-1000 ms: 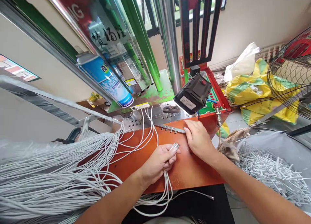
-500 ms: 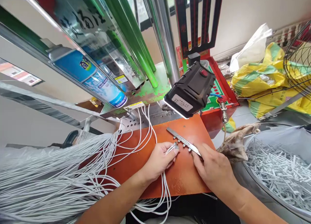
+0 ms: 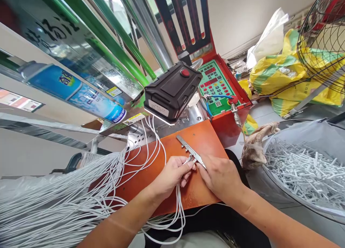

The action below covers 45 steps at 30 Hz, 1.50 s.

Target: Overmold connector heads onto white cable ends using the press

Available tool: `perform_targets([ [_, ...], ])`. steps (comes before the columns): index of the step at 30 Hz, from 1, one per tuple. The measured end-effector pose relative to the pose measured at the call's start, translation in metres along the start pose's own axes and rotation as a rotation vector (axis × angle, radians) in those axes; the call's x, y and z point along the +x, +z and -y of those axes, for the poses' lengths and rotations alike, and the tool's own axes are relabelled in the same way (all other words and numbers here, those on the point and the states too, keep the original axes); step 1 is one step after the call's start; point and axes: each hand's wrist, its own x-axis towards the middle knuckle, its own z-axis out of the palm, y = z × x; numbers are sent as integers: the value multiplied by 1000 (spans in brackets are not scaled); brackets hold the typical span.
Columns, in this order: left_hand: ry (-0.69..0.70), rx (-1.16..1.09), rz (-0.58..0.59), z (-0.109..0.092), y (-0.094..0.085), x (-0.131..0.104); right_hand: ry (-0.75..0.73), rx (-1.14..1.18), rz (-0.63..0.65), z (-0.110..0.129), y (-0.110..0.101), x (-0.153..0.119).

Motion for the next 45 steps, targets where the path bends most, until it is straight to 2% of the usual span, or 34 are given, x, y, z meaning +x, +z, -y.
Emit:
perform_targets([
  [4, -7, -17, -2, 3, 0, 2, -60, 70, -15, 0, -3, 0],
  [7, -21, 35, 60, 2, -10, 5, 1, 173, -100, -2, -6, 0],
  [11, 75, 120, -80, -1, -25, 7, 47, 268, -157, -3, -7, 0],
  [13, 60, 140, -63, -1, -27, 8, 14, 227, -143, -4, -6, 1],
  [17, 32, 135, 20, 0, -22, 11, -42, 136, -122, -3, -4, 0],
  [25, 27, -20, 57, -2, -16, 16, -156, 72, -110, -4, -4, -1],
  [30, -7, 1, 107, -2, -15, 12, -82, 69, -125, -6, -1, -2],
  [33, -34, 3, 74, 2, -17, 9, -49, 99, -143, -7, -1, -2],
  [38, 56, 30, -10, 8, -12, 11, -100, 147, -156, -6, -6, -1],
  [42, 104, 27, -59, 10, -5, 16, -169, 175, -107, -6, -8, 0],
  [45, 57, 61, 5, 9, -8, 19, -138, 136, -107, -7, -5, -1],
])
